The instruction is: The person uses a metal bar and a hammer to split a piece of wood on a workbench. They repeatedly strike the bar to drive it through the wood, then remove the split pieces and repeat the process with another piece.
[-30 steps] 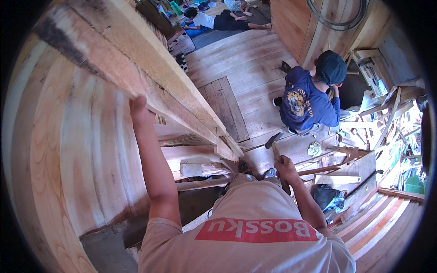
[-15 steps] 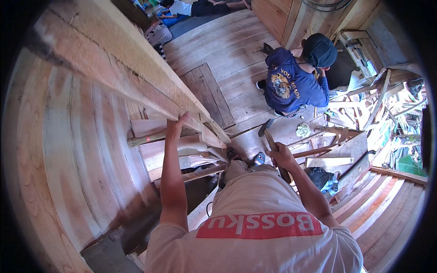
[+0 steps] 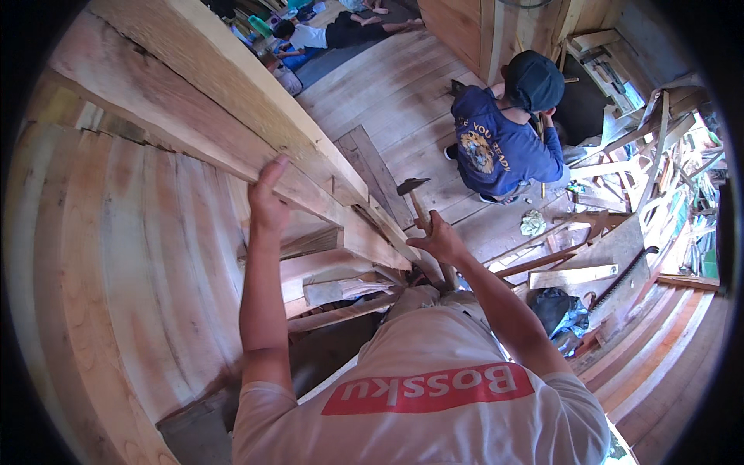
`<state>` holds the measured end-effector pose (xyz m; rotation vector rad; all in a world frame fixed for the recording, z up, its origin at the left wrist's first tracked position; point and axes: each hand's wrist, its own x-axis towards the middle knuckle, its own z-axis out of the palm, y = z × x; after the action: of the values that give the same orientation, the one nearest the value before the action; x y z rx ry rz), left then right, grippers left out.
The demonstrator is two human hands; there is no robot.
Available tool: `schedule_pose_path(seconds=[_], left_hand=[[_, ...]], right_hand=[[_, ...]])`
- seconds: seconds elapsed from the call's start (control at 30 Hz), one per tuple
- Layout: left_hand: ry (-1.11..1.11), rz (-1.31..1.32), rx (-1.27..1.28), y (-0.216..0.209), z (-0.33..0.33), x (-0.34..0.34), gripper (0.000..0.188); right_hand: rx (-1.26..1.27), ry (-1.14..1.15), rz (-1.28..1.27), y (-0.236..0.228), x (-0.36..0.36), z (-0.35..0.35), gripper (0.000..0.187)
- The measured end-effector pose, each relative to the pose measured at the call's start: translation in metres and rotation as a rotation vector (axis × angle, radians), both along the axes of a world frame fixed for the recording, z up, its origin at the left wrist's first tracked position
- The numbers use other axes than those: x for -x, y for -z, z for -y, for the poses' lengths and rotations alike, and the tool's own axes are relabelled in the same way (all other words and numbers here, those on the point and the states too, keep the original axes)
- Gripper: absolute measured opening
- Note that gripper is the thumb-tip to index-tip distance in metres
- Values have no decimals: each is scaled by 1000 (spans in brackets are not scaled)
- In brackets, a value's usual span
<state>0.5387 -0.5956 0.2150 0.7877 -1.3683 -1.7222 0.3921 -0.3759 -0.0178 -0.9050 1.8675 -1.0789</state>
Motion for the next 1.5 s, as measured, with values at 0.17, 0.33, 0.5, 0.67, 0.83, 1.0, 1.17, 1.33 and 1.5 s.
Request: schedule_pose_path(seconds=[0.17,0.33,0.5,0.67,0.83,1.0,1.17,1.33,1.5], left_hand=[[29,-77,129,-88,-16,22,40],[57,-82,291,-140,-27,42,68],[107,-208,341,-100,10,1,110],[220,242,297,76,-19,-50,79],[303,245,281,121,-9,-36,62],[143,-352,-97,135,67,-13,80],[314,-515,150,46,19,-4,93],[140,-268,39,62,37,-28,68],[20,-353,-57,45,50,-27,55]], right_hand=[[106,-48,-56,-16,-7,20,85],[296,126,179,-43,-7,23,69],[478,82,230,-91,1,13,46],[409,-43,197,-101,-3,26,51],[414,-14,173,-87,6,32,60],[405,-35,259,-129,-17,32,41],[344,11,174,-127,-24,44,37],[135,-52,9,-139,-38,61,40],[287,32,-254,-133,-46,75,36]])
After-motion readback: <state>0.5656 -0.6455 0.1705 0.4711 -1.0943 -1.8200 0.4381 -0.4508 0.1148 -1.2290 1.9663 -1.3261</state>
